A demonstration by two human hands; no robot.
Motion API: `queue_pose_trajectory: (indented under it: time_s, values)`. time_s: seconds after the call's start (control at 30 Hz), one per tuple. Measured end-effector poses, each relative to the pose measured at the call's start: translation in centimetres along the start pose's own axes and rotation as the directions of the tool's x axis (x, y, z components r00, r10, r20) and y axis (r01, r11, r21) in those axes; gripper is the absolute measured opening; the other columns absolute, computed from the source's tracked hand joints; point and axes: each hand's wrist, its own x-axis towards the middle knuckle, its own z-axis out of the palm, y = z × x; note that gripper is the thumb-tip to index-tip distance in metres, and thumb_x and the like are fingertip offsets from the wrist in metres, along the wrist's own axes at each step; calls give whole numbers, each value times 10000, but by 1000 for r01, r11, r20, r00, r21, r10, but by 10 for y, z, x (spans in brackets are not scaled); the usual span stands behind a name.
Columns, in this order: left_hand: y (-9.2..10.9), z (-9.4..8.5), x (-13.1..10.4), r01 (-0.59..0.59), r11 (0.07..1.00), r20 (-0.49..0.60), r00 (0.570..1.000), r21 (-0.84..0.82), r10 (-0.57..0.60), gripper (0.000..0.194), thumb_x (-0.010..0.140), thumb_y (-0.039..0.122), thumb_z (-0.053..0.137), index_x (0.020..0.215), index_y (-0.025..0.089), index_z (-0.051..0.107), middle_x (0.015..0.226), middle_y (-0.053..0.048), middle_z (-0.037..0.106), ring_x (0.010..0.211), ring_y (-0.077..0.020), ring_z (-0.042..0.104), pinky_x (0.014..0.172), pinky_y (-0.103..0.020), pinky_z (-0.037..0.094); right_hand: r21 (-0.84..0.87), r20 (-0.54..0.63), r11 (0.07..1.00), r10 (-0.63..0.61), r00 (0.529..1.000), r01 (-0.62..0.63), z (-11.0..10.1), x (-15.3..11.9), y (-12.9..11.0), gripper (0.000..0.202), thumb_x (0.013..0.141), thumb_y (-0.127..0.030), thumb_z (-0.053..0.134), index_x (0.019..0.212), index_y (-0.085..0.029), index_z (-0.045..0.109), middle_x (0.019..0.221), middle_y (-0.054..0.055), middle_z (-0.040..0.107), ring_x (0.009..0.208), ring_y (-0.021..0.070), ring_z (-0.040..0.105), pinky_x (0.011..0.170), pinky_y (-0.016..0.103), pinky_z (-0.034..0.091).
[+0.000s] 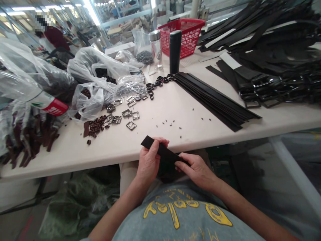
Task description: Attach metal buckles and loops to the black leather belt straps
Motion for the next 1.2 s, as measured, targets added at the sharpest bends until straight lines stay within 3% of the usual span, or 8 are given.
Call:
queue_pose_trajectory:
  time_s: [0.17, 0.37, 0.47, 0.53, 0.6, 0.83, 1.1, 1.2]
  values:
    - [-8, -9, -8, 152, 982, 103, 981, 116, -164, 229, 833, 402, 705, 926, 194, 727, 964, -46, 710, 919, -181, 630, 849, -281, 497, 78, 79, 996, 41, 996, -47, -14, 1, -4, 353, 967, -411, 488, 735, -172, 605, 626, -7, 628, 566, 135, 574, 533, 234, 427]
    - [12, -37, -2, 71, 939, -2, 997, 337, -74, 271, 811, 402, 725, 997, 205, 713, 776, 3, 649, 685, -110, 565, 631, -195, 449, -12, 256, 994, 112, 960, -113, -52, -6, -11, 427, 973, -465, 463, 661, -188, 557, 541, -30, 575, 473, 112, 527, 460, 220, 391]
    - [16, -38, -4, 87, 921, 4, 995, 380, -95, 272, 754, 368, 770, 957, 196, 711, 691, 25, 595, 629, -101, 527, 599, -196, 434, -118, 237, 991, 85, 968, -58, -61, -7, -19, 284, 963, -403, 501, 841, -198, 654, 680, -7, 675, 587, 144, 626, 534, 239, 468]
    - [13, -32, -8, 111, 926, 10, 992, 360, -123, 298, 736, 373, 777, 960, 193, 699, 679, 28, 586, 614, -101, 520, 588, -201, 428, -194, 135, 981, 13, 991, 14, -55, -5, -26, 213, 915, -358, 590, 1058, -219, 662, 868, 18, 735, 750, 179, 690, 655, 274, 531]
    - [7, -25, -12, 149, 937, 15, 987, 315, -162, 323, 728, 384, 780, 963, 188, 678, 679, 32, 581, 600, -95, 514, 575, -201, 417, -265, 43, 959, -91, 995, 99, -42, -1, -32, 359, 843, -335, 686, 1180, -231, 619, 1010, 41, 740, 872, 211, 707, 758, 317, 557]
    - [1, -26, -7, 160, 967, 13, 986, 197, -166, 411, 715, 433, 797, 987, 175, 630, 645, 50, 542, 562, -77, 467, 556, -196, 384, -408, -103, 848, -410, 906, 337, 3, 14, -25, 253, 900, -321, 632, 1135, -233, 599, 992, 57, 734, 860, 226, 716, 743, 335, 580]
    - [8, -34, -6, 185, 963, 86, 975, 194, -205, 394, 793, 476, 727, 1050, 185, 656, 690, 19, 597, 602, -103, 540, 611, -224, 448, -465, -121, 772, -540, 833, 433, 5, 20, -18, 211, 913, -248, 618, 1120, -213, 599, 909, 54, 730, 781, 208, 721, 705, 309, 579]
    - [26, -49, 12, 54, 938, 116, 988, 343, -99, 337, 832, 490, 672, 995, 197, 709, 746, -36, 676, 663, -160, 609, 664, -278, 482, -458, -135, 786, -522, 842, 415, 0, 21, -18, 168, 913, -245, 616, 1079, -217, 607, 882, 42, 730, 754, 201, 719, 692, 302, 574]
